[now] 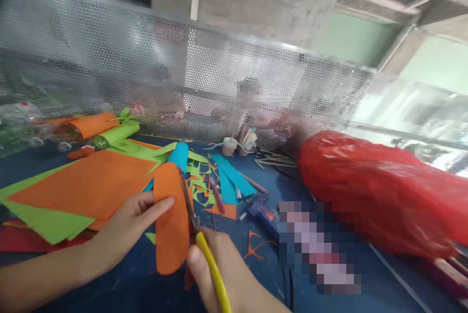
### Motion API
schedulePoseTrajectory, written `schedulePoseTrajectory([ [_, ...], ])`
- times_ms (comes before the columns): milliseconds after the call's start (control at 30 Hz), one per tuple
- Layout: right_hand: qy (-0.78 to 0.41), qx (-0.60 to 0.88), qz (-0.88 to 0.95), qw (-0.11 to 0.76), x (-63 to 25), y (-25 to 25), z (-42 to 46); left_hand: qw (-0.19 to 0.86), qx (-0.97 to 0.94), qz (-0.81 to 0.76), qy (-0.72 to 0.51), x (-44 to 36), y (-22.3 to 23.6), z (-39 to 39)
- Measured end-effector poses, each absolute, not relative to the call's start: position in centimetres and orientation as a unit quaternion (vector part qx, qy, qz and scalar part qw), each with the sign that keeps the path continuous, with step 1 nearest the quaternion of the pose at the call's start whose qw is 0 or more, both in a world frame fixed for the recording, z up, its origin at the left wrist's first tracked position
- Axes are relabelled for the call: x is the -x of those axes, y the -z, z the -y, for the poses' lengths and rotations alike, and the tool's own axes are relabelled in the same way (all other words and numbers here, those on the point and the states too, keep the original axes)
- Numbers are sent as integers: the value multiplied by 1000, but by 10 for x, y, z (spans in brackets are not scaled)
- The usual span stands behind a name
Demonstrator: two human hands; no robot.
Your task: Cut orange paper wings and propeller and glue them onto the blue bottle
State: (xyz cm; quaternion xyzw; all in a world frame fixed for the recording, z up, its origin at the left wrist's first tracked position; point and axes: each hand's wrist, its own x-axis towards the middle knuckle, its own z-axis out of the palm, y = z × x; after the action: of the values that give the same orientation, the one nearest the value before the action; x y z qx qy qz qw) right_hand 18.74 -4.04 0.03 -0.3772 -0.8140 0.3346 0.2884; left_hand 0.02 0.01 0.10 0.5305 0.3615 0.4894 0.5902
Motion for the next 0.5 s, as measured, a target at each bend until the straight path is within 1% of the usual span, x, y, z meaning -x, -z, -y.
schedulePoseTrajectory([
  [133,-332,374,813,298,-187,-6,42,593,-541,-357,-477,-1,1,1],
  [267,-299,385,814,316,-185,-10,43,594,-547,-356,-471,-2,4,4],
  [500,-264,387,818,334,-182,-9,41,627,-525,-340,-464,-4,4,7],
])
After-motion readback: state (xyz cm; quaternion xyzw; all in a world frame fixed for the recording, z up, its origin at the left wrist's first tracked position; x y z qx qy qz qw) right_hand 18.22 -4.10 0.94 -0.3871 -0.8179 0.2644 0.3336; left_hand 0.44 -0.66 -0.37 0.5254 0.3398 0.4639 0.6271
